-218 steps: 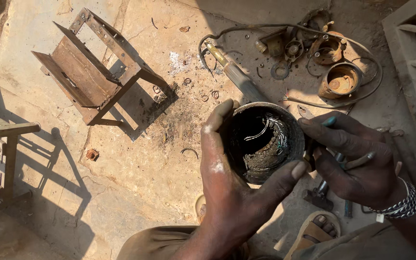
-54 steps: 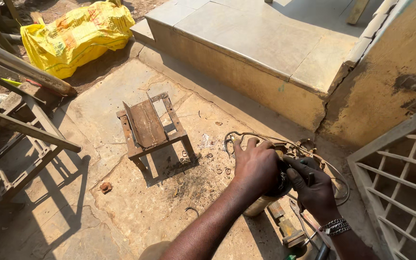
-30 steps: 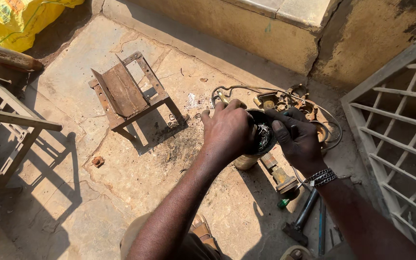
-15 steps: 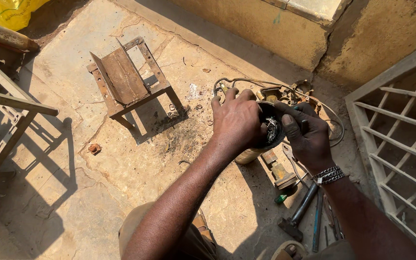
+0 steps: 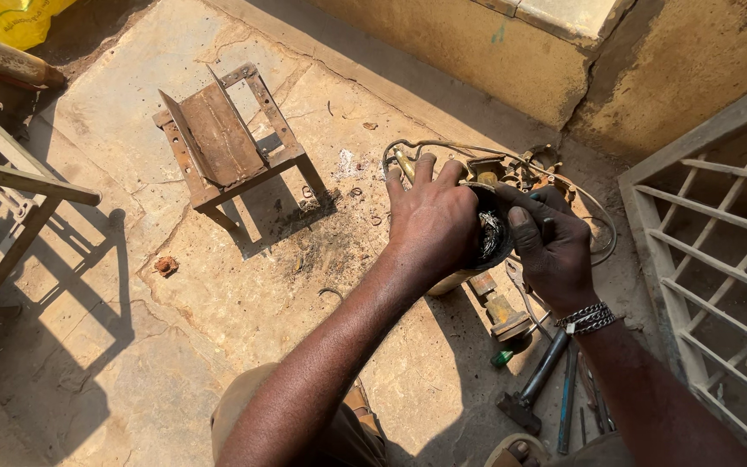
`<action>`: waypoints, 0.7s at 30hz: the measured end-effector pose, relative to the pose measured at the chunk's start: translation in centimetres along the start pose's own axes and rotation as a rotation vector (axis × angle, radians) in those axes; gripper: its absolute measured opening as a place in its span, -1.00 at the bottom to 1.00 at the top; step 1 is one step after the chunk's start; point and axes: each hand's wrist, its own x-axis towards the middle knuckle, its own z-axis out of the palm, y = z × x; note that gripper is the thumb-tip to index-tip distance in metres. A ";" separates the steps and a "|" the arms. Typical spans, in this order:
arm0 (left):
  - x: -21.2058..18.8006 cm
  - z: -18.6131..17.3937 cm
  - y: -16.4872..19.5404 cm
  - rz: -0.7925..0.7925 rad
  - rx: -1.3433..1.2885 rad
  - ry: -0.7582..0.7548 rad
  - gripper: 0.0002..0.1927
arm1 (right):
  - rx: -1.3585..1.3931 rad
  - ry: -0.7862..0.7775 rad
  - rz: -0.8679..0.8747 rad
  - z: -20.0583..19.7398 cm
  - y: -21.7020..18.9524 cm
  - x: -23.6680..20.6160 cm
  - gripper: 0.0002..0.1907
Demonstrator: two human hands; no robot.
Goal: The person crouches on a concrete floor and uses pliers to pull and cut wire pieces out of a metal cylinder, dropping the wire into the container and working through the pieces one at a time. They reposition the cylinder and pick through scattered parts on the ground while cutting the wire by hand with the pliers.
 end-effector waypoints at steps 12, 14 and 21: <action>0.5 -0.3 -0.3 -0.114 -0.138 -0.065 -0.64 | 0.063 -0.009 -0.001 0.0 0.4 0.0 -0.65; 0.5 0.1 -0.6 -0.097 -0.140 -0.055 -0.63 | 0.021 -0.004 -0.003 -0.1 0.5 0.0 -0.65; 0.8 -0.7 -0.6 -0.103 -0.044 -0.154 -0.69 | -0.013 0.016 0.011 0.0 1.3 0.4 -0.65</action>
